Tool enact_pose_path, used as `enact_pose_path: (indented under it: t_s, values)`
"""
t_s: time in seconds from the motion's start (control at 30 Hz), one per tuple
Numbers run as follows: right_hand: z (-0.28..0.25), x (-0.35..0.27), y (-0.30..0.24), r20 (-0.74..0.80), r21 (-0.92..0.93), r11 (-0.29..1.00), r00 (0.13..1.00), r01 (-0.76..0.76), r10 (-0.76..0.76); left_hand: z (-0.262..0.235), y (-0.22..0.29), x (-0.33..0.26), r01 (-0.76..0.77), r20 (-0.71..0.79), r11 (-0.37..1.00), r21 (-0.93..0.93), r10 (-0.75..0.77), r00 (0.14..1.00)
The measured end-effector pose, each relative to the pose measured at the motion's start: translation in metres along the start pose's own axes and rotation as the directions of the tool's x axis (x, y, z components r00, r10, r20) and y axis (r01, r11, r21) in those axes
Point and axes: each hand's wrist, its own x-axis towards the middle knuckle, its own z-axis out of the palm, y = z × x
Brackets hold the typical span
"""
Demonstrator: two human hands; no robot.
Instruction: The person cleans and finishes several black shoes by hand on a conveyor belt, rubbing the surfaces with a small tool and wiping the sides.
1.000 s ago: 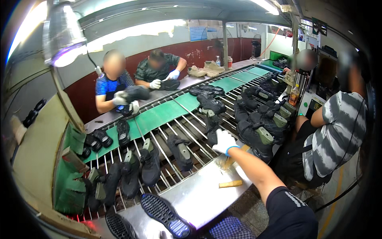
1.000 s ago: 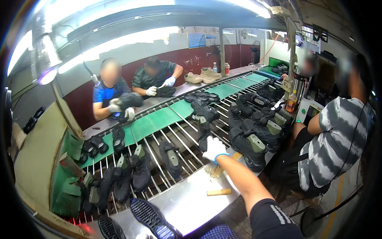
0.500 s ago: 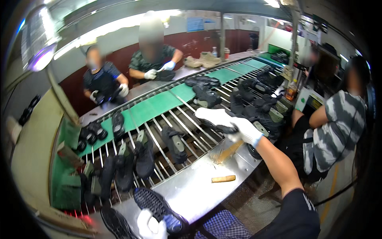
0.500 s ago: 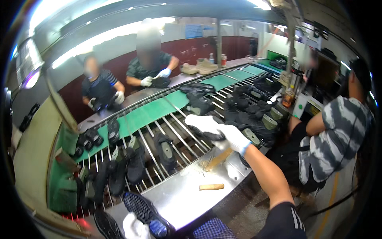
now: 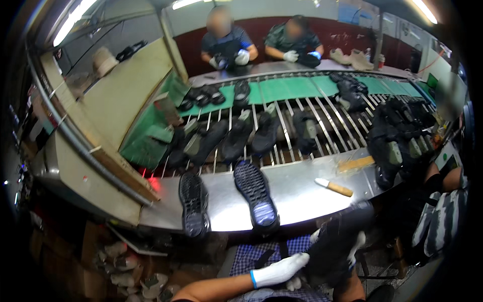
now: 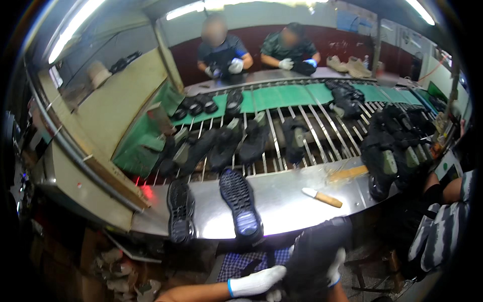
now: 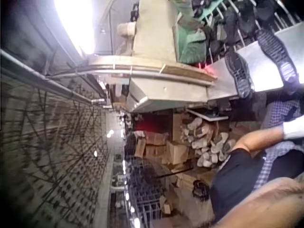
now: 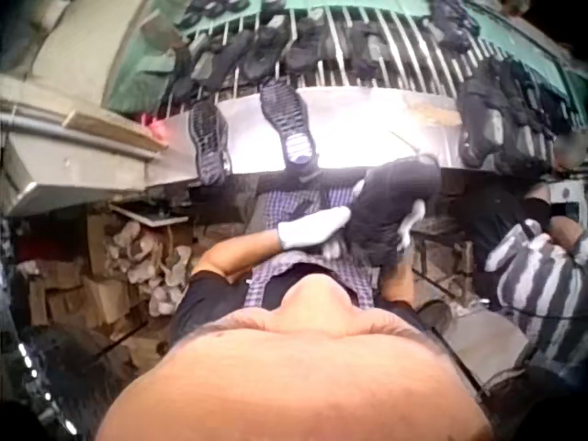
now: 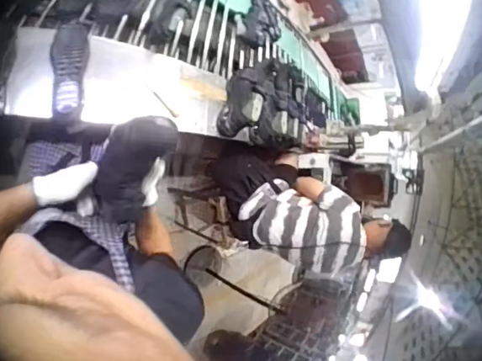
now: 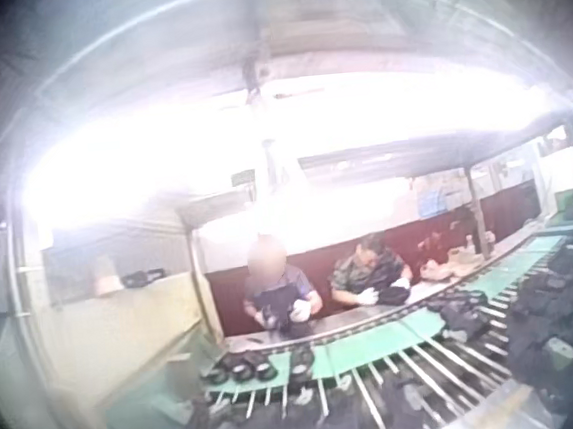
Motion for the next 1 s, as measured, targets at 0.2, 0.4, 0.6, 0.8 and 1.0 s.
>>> enact_pose_path:
  t_s: [0.2, 0.4, 0.6, 0.8, 1.0]
  values:
    - [-0.029, -0.014, 0.046, -0.153, -0.070, 0.994, 0.986, -0.083, 0.072, -0.106, 0.041, -0.012, -0.356, -0.212, 0.472, 0.807, 0.793, 0.571]
    - [-0.038, -0.018, 0.110, -0.238, -0.076, 0.987, 0.964, -0.144, 0.122, -0.286, 0.073, 0.042, 0.474, -0.731, 0.581, 0.661, 0.642, 0.232]
    - [-0.041, -0.010, 0.091, -0.201, -0.255, 0.962, 0.979, -0.096, 0.044, -0.239, 0.105, 0.054, -0.644, -0.567, 0.760, -0.085, 0.495, 0.658]
    - [-0.058, -0.035, 0.085, -0.052, -0.321, 0.910, 0.964, -0.263, 0.260, -0.091, 0.063, 0.020, -0.518, -0.376, 0.741, 0.427, 0.667, 0.644]
    - [-0.042, -0.081, 0.110, -0.196, 0.382, 0.856, 0.875, -0.347, 0.442, -0.068, -0.001, 0.026, -0.587, -0.151, 0.723, 0.364, 0.668, 0.729]
